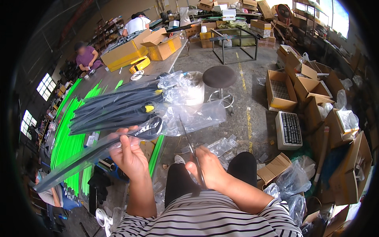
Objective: The person uses scissors to cut open plastic wrapping on long, dark gray poles with yellow tips. They remove the plastic and place the poles on a pile on the table.
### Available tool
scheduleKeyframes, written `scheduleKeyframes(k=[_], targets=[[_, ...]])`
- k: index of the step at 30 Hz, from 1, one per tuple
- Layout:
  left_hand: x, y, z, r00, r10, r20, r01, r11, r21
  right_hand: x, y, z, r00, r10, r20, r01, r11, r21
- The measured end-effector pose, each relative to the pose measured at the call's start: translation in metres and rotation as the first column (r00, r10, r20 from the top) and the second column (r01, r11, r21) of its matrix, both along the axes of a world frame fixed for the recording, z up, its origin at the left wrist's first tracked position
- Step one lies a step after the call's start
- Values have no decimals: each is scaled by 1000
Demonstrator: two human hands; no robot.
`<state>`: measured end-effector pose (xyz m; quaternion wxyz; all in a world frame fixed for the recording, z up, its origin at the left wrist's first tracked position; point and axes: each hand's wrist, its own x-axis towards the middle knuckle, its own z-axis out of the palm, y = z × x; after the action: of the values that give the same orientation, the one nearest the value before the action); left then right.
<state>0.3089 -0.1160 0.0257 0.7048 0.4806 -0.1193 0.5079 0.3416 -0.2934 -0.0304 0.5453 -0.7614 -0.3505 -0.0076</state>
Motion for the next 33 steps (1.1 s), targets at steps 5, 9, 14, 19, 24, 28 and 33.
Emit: scheduleKeyframes(k=[5, 9, 14, 19, 24, 28, 33], targets=[[-2, 1, -1, 1000, 6, -6, -6, 1000, 26, -3, 1, -1, 1000, -16, 10, 16, 999, 36], [-2, 0, -2, 1000, 5, 3, -5, 1000, 13, -4, 0, -2, 1000, 1, 12, -2, 997, 83], [-2, 1, -3, 1000, 21, 7, -21, 1000, 16, -6, -1, -6, 1000, -13, 19, 11, 995, 101], [-5, -1, -2, 1000, -24, 17, 23, 998, 64, -7, -1, -10, 1000, -5, -27, 8, 993, 114], [-7, -3, -1, 999, -33, 16, 32, 997, 72, -5, 0, 0, 1000, 9, 17, -12, 988, 156], [-9, -5, 0, 999, -32, 9, 31, 996, 85, -1, -3, -1, 1000, 1, 31, -5, 995, 101], [-10, -6, 0, 999, -32, 9, 31, 996, 88, 0, -3, -1, 999, -7, 45, 2, 994, 109]])
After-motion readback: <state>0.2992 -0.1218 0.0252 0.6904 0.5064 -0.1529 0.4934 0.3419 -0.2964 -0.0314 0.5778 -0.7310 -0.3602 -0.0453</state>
